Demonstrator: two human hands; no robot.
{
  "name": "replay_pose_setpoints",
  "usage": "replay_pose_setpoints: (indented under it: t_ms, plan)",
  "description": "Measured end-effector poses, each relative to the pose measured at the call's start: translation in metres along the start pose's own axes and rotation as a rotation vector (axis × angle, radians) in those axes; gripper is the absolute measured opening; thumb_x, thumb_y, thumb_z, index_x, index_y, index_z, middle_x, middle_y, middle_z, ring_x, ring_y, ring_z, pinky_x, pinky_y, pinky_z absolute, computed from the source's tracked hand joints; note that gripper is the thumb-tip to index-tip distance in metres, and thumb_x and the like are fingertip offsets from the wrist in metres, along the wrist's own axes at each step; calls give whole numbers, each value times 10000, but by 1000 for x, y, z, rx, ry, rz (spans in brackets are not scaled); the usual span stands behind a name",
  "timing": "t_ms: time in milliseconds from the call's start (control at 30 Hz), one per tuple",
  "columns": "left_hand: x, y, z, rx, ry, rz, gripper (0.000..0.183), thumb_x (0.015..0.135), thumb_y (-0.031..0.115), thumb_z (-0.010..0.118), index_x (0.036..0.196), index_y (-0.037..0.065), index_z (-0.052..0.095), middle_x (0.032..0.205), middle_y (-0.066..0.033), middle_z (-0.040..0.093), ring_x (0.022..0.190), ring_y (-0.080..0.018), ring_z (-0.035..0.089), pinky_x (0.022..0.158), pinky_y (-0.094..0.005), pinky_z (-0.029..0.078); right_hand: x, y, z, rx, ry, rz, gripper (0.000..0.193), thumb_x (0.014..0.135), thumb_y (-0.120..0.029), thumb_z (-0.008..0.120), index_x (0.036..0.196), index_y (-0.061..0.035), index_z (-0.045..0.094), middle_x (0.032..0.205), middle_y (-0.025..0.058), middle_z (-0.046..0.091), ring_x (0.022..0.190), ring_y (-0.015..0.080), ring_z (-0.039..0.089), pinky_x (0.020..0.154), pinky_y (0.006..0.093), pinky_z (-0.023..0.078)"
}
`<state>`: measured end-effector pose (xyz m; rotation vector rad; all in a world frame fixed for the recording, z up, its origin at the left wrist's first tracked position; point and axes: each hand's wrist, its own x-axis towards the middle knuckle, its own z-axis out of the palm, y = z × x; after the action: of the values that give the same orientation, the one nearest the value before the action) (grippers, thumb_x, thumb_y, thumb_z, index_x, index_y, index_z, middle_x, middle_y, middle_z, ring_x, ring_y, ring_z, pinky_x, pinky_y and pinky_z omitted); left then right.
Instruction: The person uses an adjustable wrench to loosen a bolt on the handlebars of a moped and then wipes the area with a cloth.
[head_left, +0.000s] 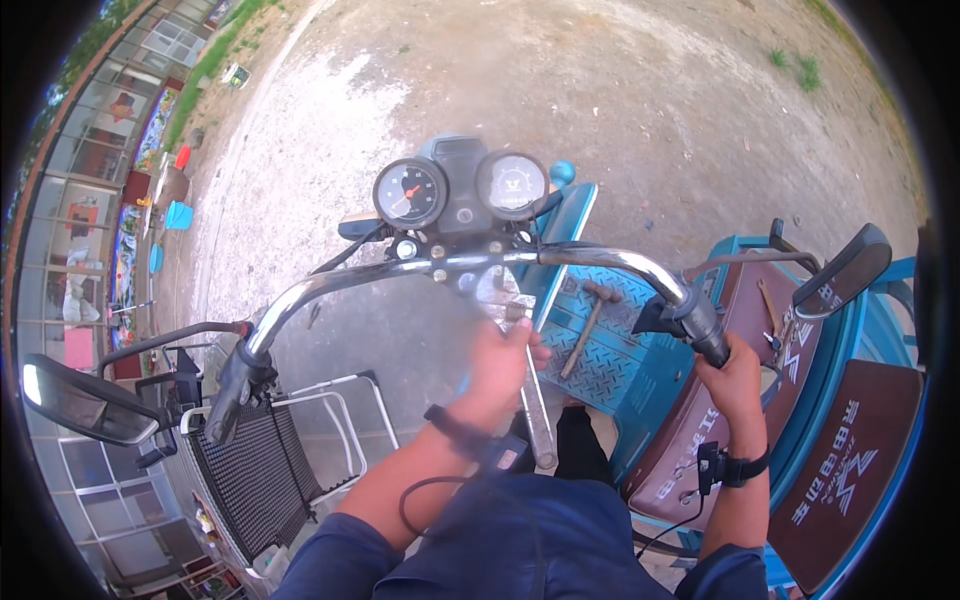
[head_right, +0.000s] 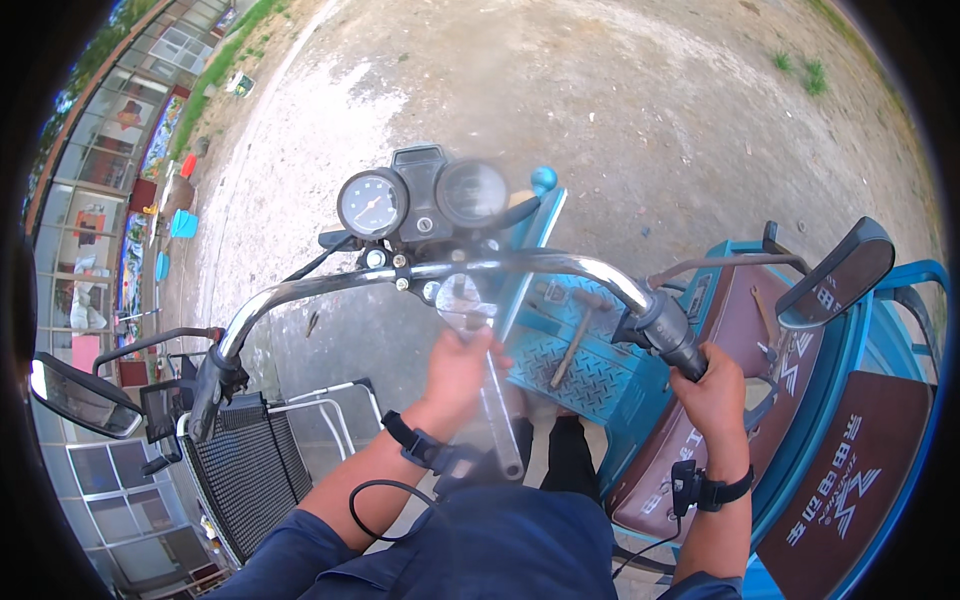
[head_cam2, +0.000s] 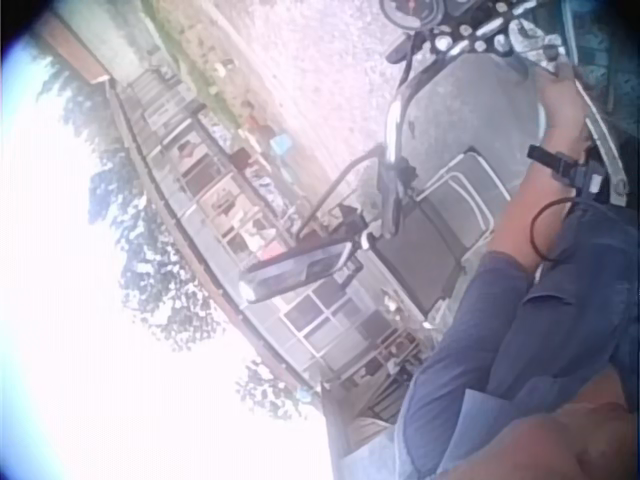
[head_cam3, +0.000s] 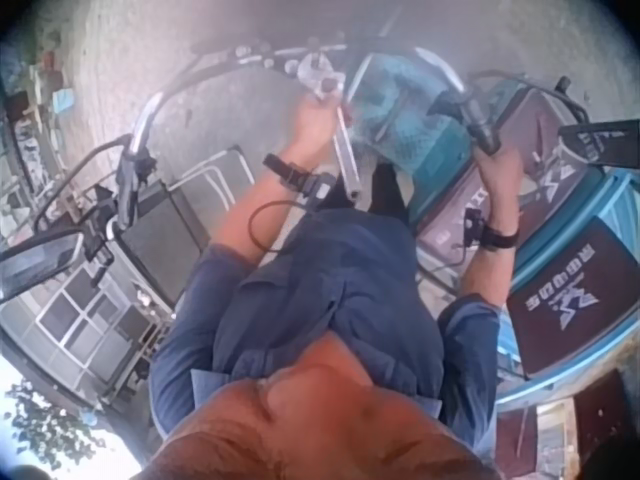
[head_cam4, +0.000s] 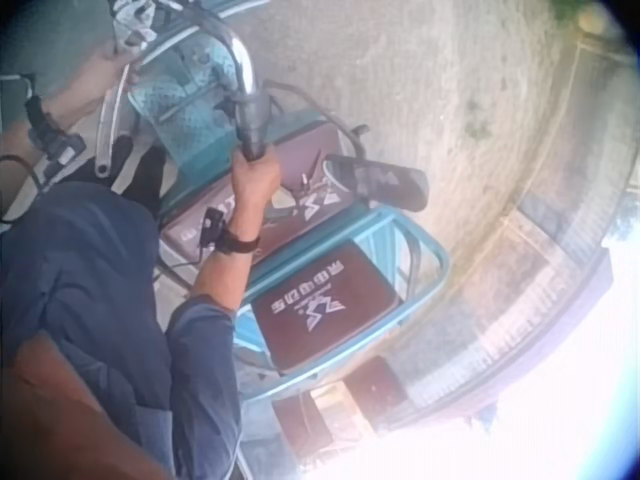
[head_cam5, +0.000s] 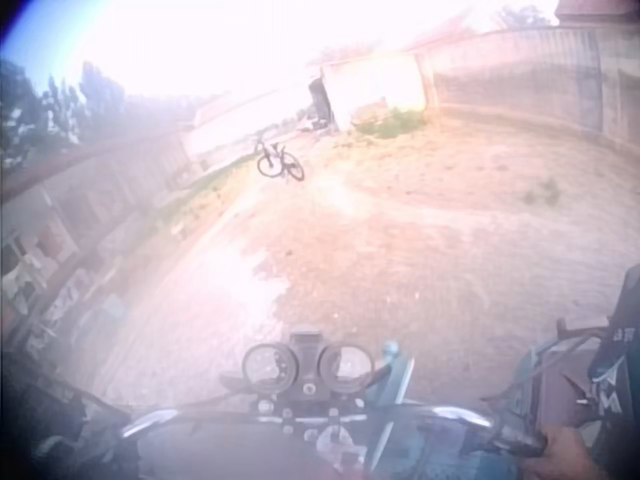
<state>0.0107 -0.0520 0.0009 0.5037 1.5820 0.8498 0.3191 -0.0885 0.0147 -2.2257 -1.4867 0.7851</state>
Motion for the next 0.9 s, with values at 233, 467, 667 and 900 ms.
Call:
replay_pose_setpoints:
  t_ms: [233,467,667,900]
  plan:
    - [18,40,-73,407,-271,107,162,976,156,585,1044,19,531,803,-58,605,621,-150,612,533,-297,501,-1,4,1,29,-1,-5,250,701,-168,741,839,6,625,712,208,612,676,383,627,630,422,481]
    - [20,86,-90,783,-366,46,147,962,148,606,1000,22,542,751,-34,592,596,-110,574,508,-261,459,0,2,0,5,-2,11,249,705,-180,740,835,-3,623,721,202,624,688,385,634,637,428,489]
    - [-9,64,-98,598,-300,-1,136,978,145,575,1019,24,530,771,-34,590,593,-117,570,531,-262,480,-3,1,0,10,21,4,262,706,-184,754,843,-3,624,741,202,629,701,384,635,646,423,491]
    - [-15,26,-99,418,-316,13,124,985,134,565,1007,17,531,774,-34,591,594,-115,569,539,-272,491,-7,-1,2,11,61,2,316,702,-201,792,866,4,616,739,195,624,703,372,641,653,418,494]
